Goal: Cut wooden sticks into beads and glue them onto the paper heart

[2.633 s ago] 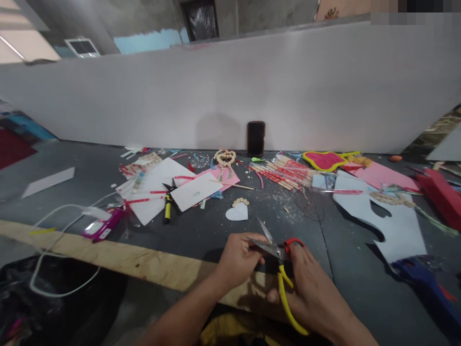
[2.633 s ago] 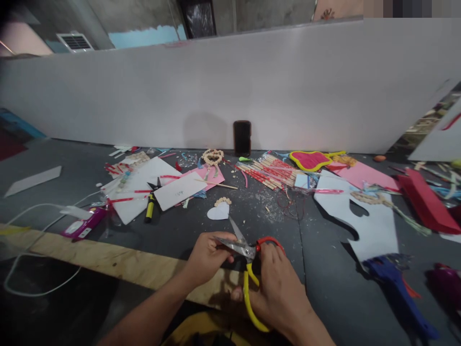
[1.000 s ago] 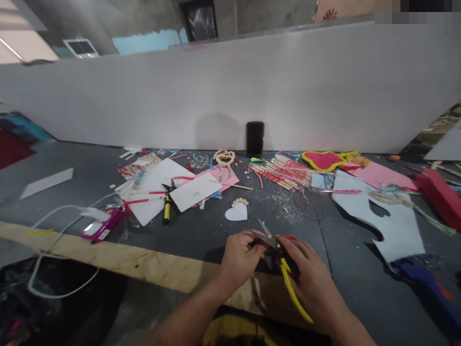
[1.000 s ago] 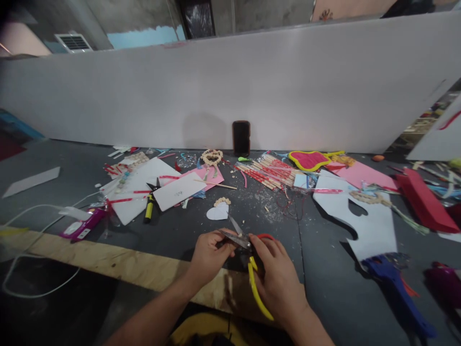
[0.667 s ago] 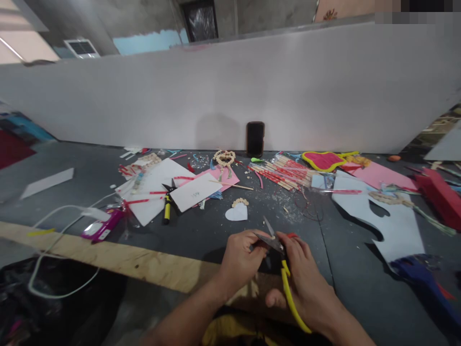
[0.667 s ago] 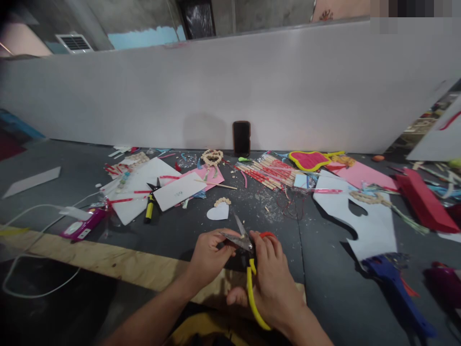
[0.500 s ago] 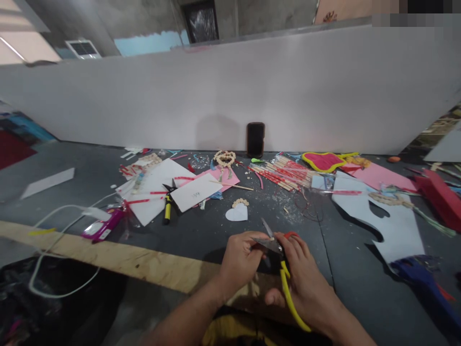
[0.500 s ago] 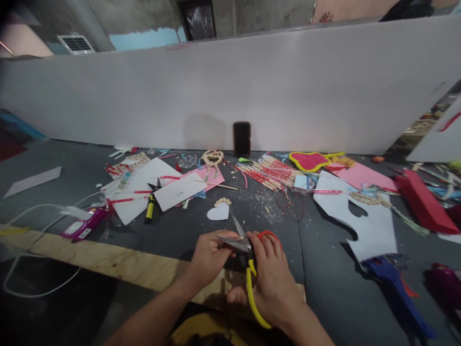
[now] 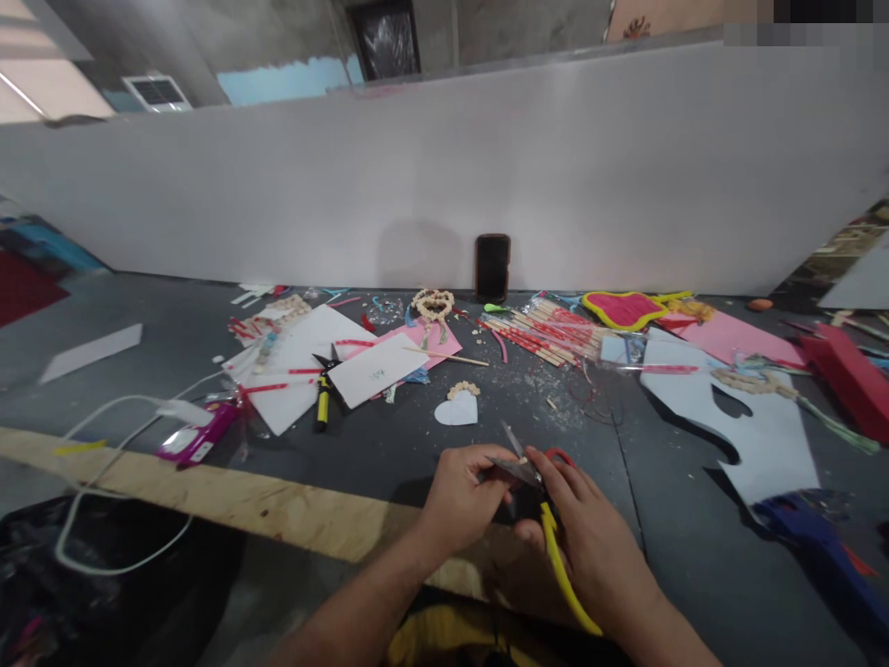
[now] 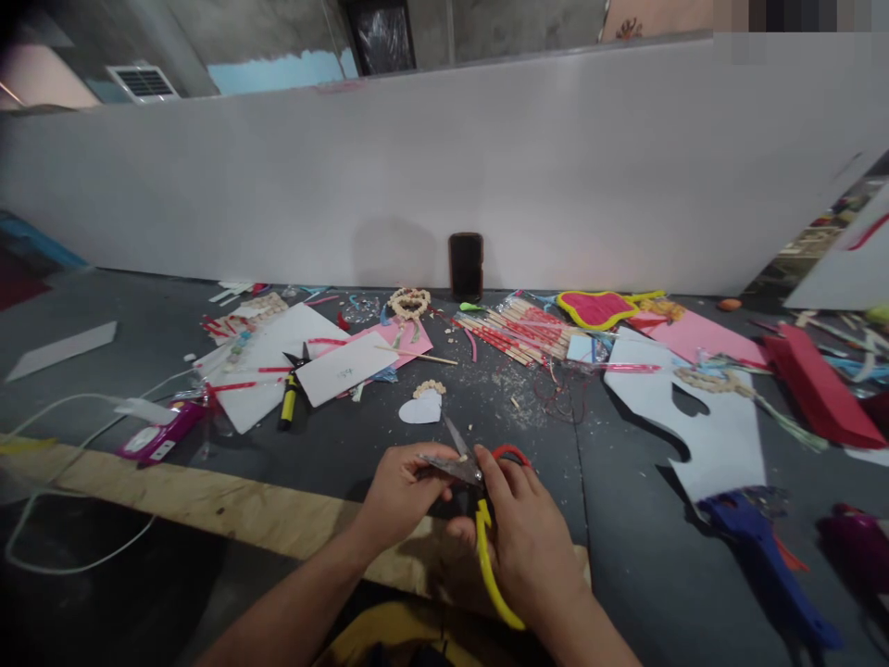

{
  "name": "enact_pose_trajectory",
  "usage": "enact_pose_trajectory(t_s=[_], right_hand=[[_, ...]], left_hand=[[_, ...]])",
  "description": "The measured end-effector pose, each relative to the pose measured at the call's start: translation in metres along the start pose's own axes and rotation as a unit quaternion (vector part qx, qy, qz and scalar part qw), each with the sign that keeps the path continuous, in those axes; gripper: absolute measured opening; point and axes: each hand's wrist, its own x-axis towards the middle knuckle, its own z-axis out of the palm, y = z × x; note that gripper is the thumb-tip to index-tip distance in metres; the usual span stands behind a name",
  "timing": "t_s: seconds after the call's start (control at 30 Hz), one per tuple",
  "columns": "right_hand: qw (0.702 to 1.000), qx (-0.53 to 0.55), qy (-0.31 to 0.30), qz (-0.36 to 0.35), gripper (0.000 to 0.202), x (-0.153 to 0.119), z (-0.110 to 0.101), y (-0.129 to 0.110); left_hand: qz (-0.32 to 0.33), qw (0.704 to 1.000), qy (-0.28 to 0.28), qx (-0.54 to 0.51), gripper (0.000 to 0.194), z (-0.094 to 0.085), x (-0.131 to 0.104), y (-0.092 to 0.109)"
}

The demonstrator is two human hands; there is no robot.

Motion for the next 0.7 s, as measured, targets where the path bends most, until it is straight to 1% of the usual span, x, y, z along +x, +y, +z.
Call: enact_pose_trajectory(t_s=[0.13, 0.27, 0.43, 0.53, 0.7], right_hand=[[1.0, -0.014, 0.001, 0.007, 0.05, 0.001, 0.001, 0.0], [0.999, -0.043, 0.004, -0.001, 0.043, 0.003, 0.001, 0.002], [0.998, -0.063, 0.0, 0.006, 0.041, 0.007, -0.001, 0.001], [0.998, -0.054, 0.001, 0.019, 0.042, 0.008, -0.004, 0.0], [0.999, -0.024, -0.014, 0.025, 0.046, 0.007, -0.006, -0.001]], left_hand=[[-0.009, 1.0, 0.0, 0.002, 0.015, 0.0, 0.001, 0.004], [-0.016, 1.0, -0.003, 0.005, 0.015, -0.001, 0.002, 0.001], [-0.01, 0.997, 0.011, 0.07, 0.019, -0.002, 0.003, -0.004], [0.019, 0.997, 0.027, 0.075, 0.014, -0.002, 0.003, -0.005], [0.035, 0.995, 0.052, 0.077, 0.018, -0.001, 0.003, -0.007]])
